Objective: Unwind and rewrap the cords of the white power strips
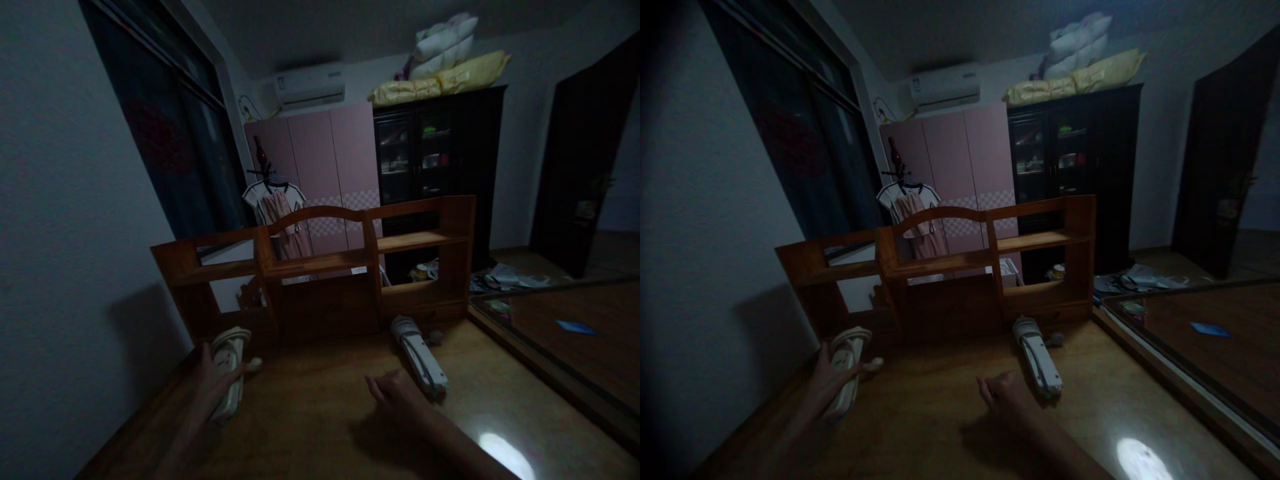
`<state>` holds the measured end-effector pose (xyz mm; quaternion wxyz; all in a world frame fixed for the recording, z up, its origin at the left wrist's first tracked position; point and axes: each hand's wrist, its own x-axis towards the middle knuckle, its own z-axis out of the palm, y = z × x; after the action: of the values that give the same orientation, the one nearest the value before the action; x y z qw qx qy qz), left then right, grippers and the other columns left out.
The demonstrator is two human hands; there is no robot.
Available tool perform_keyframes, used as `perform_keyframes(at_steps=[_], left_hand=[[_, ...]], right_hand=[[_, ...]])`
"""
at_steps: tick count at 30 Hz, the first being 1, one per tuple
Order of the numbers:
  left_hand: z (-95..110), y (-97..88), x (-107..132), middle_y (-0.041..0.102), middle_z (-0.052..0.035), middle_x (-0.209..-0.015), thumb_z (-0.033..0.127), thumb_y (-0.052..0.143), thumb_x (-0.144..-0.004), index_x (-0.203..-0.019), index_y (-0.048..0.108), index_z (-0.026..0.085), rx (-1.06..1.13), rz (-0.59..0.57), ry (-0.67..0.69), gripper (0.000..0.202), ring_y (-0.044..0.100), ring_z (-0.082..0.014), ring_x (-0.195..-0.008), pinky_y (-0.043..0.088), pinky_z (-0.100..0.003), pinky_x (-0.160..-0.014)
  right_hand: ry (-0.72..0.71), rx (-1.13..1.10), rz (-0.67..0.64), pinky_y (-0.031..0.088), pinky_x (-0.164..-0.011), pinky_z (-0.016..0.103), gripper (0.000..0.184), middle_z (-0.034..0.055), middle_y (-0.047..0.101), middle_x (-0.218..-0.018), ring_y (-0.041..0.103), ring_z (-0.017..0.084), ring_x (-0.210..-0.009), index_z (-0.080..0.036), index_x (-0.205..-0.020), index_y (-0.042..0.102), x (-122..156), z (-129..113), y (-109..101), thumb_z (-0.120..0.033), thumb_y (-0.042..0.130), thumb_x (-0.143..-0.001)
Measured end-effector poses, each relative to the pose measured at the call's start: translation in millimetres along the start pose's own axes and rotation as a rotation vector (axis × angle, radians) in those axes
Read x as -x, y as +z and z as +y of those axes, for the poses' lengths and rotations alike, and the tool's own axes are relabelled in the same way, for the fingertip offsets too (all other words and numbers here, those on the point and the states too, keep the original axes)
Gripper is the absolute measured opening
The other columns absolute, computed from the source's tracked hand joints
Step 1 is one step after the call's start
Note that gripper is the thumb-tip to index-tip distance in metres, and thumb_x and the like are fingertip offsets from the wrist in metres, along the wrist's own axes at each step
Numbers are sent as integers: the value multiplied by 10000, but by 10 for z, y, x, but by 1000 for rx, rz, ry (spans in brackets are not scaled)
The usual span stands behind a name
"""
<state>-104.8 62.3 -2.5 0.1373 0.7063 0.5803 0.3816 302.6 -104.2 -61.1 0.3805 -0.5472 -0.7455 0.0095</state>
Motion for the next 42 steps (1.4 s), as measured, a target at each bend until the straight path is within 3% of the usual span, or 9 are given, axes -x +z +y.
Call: perform_keyframes(at_steps=[3, 7, 10, 13, 19, 23, 26, 34, 42], left_hand=[[531, -87, -107, 231, -225, -1469, 501, 682, -693, -1484, 29, 94, -88, 30, 116, 1104, 275, -382, -1359, 265, -489, -1110], [1421, -177, -174, 283, -143, -1476, 365, 695, -699, -1500, 93, 188, -55, -107, 434, 1018, 303, -311, -1358, 262, -457, -1117], [1939, -182, -109, 307, -102, -1476, 295, 711, -675, -1501, 123, 242, -10, -223, 590, 1015, 356, -292, -1327, 298, -436, -1098], [2231, -144, 41, 286, -81, -1496, 249, 699, -679, -1503, 99, 288, 76, -252, 657, 1020, 402, -286, -1292, 330, -433, -1077], [2346, -92, 225, 276, -66, -1507, 169, 690, -662, -1498, 130, 315, 213, -382, 710, 1017, 344, -287, -1335, 319, -449, -1088], [2332, -63, 196, 269, -52, -1513, 163, 696, -657, -1496, 138, 327, 240, -455, 695, 1020, 321, -284, -1350, 283, -460, -1113], [2332, -30, 175, 246, -54, -1524, 166, 700, -654, -1499, 139, 307, 228, -483, 705, 1024, 293, -285, -1367, 258, -453, -1131], [2329, 19, 194, 269, -67, -1522, 232, 745, -640, -1503, 150, 247, 187, -763, 939, 1049, 293, -289, -1374, 281, -413, -1134], [2336, 98, 201, 307, -63, -1502, 275, 746, -675, -1489, 185, 269, 188, -767, 915, 989, 355, -273, -1339, 337, -389, -1100]], right_hand=[[-31, 20, 77, 201, -484, 269, 468, -15, 449, -471, 376, 94, -424, -168, -529, 550, -468, -216, -401, -328, 432, -954], [-118, -95, 222, 400, -639, 246, 142, 17, 628, -777, 567, 151, -692, -193, -905, 650, -1240, -628, -941, -272, 532, -899], [-203, -173, 313, 451, -846, 313, 344, 59, 627, -1063, 582, 202, -977, -214, -1164, 584, -1627, -872, -1120, -181, 589, -821], [-260, -239, 387, 361, -1036, 380, 562, 72, 535, -1281, 472, 221, -1205, -226, -1301, 493, -1762, -991, -1164, -89, 575, -762], [-234, -427, 275, 284, -1114, 387, 577, 53, 469, -1377, 401, 200, -1292, -231, -1357, 446, -1655, -918, -1185, -74, 514, -805], [-129, -491, 159, 342, -1070, 363, 346, 63, 549, -1275, 476, 211, -1210, -215, -1241, 554, -1616, -757, -1122, -309, 553, -907], [-33, -584, 47, 389, -1018, 347, 377, 57, 593, -1208, 526, 211, -1138, -212, -1207, 577, -1647, -642, -1062, -454, 529, -921], [117, -781, -511, 437, -927, 340, 676, 77, 681, -1050, 607, 216, -994, -142, -1108, 681, -1687, -489, -991, -618, 223, -966], [221, -704, -514, 466, -742, 283, 590, 9, 639, -703, 570, 148, -677, -133, -799, 702, -1686, -336, -897, -628, 403, -916]])
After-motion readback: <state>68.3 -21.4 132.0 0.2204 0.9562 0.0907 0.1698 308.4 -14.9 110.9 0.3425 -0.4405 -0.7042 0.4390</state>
